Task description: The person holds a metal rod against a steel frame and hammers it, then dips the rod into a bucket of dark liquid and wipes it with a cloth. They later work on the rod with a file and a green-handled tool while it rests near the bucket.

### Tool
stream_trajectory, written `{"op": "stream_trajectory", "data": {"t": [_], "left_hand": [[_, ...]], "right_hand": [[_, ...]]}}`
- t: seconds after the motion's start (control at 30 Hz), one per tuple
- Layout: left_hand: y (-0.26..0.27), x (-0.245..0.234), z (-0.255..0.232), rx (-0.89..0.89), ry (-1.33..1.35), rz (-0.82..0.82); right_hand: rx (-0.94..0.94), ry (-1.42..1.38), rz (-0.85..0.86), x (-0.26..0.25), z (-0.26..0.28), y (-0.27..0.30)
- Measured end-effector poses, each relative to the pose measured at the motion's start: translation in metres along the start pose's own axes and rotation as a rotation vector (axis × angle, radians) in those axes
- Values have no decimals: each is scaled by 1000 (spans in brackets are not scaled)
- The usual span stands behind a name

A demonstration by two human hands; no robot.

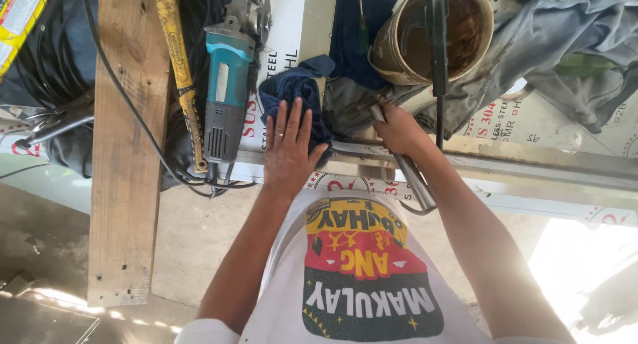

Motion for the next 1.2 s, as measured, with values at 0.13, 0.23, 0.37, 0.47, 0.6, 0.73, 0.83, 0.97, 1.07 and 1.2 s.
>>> {"op": "stream_trajectory", "data": {"t": [0.13, 0.23, 0.37, 0.47, 0.6, 0.73, 0.83, 0.97, 1.07, 1.2], "left_hand": [[-7, 26, 2, 9, -40, 105], [-9, 32, -1, 17, -73, 83], [-7, 29, 3, 38, -34, 39], [-10, 23, 7, 101, 16, 54], [-15, 24, 18, 140, 3, 58], [-34, 18, 17, 159, -4, 52], [-26, 13, 21, 201, 53, 85], [-35, 23, 30, 211, 66, 126], [-63, 29, 42, 140, 21, 69], [-75, 29, 59, 74, -33, 7]], "right_hand": [[-90, -41, -59, 1, 7, 41], [-74, -229, -78, 4, 14, 72], [-106, -306, -134, 11, 12, 94], [-125, -362, -198, 18, 14, 108], [-125, -444, -250, 35, 23, 118], [-111, -469, -299, 56, 20, 124], [-178, -475, -356, 61, 29, 132], [-242, -402, -433, 70, 42, 142], [-270, -216, -529, 74, 53, 152], [-415, -40, -619, 89, 73, 163]]}}
Point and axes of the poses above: each hand's wrist, its own y-axis away from the middle knuckle, its own x-axis out of the palm, z = x × y, the point moved 9 cm from there along -y, towards the middle knuckle, and after that the axes turned 14 degrees about z, right-handed, at the moved point
